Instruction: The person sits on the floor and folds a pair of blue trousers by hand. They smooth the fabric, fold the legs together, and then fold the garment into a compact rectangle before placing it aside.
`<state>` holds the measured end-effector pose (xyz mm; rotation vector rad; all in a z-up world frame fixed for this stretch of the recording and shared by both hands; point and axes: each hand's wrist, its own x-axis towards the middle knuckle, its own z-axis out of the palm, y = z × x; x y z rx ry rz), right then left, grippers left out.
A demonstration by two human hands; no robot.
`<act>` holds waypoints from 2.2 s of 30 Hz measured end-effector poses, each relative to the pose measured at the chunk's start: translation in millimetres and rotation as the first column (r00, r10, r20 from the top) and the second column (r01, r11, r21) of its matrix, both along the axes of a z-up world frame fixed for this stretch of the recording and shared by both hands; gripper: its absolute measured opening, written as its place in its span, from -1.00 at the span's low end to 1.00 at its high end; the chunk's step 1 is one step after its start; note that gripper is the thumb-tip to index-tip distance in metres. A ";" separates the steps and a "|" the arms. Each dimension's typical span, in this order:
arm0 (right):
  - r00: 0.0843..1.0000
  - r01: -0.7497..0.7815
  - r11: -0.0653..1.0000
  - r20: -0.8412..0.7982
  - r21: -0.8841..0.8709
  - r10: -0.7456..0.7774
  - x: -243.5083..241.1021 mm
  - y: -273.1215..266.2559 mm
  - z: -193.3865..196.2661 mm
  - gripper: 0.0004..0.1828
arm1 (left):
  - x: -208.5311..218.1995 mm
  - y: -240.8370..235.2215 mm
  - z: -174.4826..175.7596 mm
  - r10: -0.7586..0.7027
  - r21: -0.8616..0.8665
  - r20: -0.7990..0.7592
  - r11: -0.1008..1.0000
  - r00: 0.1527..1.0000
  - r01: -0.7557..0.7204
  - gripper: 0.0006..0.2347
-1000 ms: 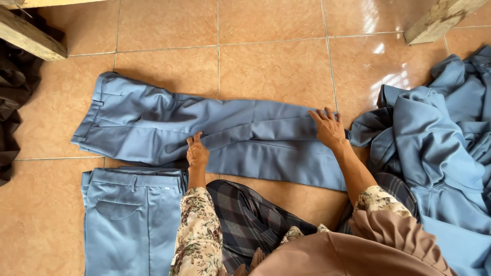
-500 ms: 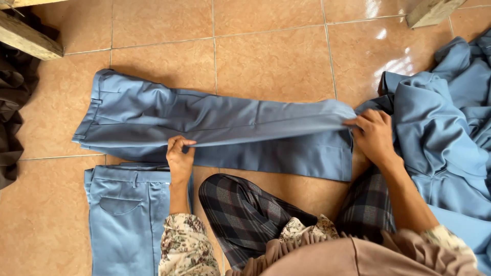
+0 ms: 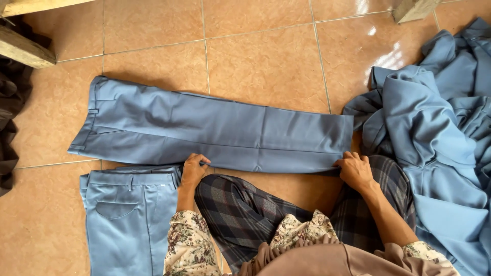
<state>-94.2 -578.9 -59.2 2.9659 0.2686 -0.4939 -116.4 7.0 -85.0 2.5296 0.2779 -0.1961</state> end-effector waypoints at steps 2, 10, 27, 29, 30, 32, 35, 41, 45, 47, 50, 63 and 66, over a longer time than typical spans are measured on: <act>0.997 -0.017 0.999 -0.073 -0.028 0.015 1.9 -0.7 -0.1 -0.68 | 1.2 0.8 5.6 -0.037 0.014 -0.080 0.999 0.996 0.038 -0.80; 0.882 0.443 0.756 -0.081 0.482 -0.465 67.7 -38.0 -77.4 -0.33 | 22.8 -8.5 -21.9 0.016 0.227 -0.414 0.970 0.910 0.086 -0.67; 0.550 0.569 -0.454 -0.728 0.686 -0.410 54.5 31.4 24.7 -0.51 | 27.1 -170.2 51.5 -0.022 -0.130 -0.154 0.992 0.988 0.002 -0.54; 0.565 0.547 -0.485 -0.728 0.682 -0.388 58.4 15.0 41.9 -0.50 | 25.7 -172.2 63.7 -0.025 -0.139 -0.137 0.990 0.990 0.005 -0.54; 0.574 0.522 -0.516 -0.728 0.679 -0.376 58.8 5.1 50.6 -0.50 | 25.1 -174.7 69.4 -0.036 -0.153 -0.122 0.988 0.992 0.017 -0.54; 0.579 0.507 -0.563 -0.742 0.653 -0.339 58.2 -19.4 38.1 -0.46 | 25.5 -179.1 72.0 -0.041 -0.155 -0.138 0.988 0.990 0.020 -0.53; 0.611 0.476 -0.608 -0.736 0.636 -0.291 56.9 -35.7 53.6 -0.42 | 27.4 -195.5 85.2 -0.062 -0.156 -0.150 0.987 0.987 0.038 -0.51; 0.559 0.420 -0.643 -0.741 0.640 -0.372 42.5 -29.2 128.7 -0.19 | 6.5 -286.3 38.8 -0.269 -0.065 0.097 0.959 0.958 0.275 -0.44; 0.454 0.363 -0.663 -0.746 0.654 -0.488 41.1 -4.1 187.6 0.08 | -5.1 -364.2 34.4 -0.397 -0.032 0.122 0.914 0.910 0.404 -0.44; 0.413 0.346 -0.667 -0.745 0.660 -0.523 48.0 17.6 217.5 0.17 | -10.9 -391.7 64.9 -0.489 -0.138 0.017 0.863 0.872 0.486 -0.41; 0.522 0.364 -0.628 -0.709 0.688 -0.475 75.3 30.8 180.6 -0.03 | -29.1 -453.2 -11.0 -0.569 -0.202 0.114 0.790 0.815 0.579 -0.41; 0.762 0.580 -0.020 -0.551 0.814 -0.340 65.3 131.2 77.2 -0.32 | -47.5 -469.8 -42.0 0.051 -0.016 -0.434 0.998 0.899 -0.065 -0.70; 0.828 0.431 0.424 -0.161 0.797 -0.537 72.1 45.1 28.7 -0.47 | 14.2 -318.0 -46.8 -0.123 -0.087 -0.020 0.989 0.992 0.121 -0.88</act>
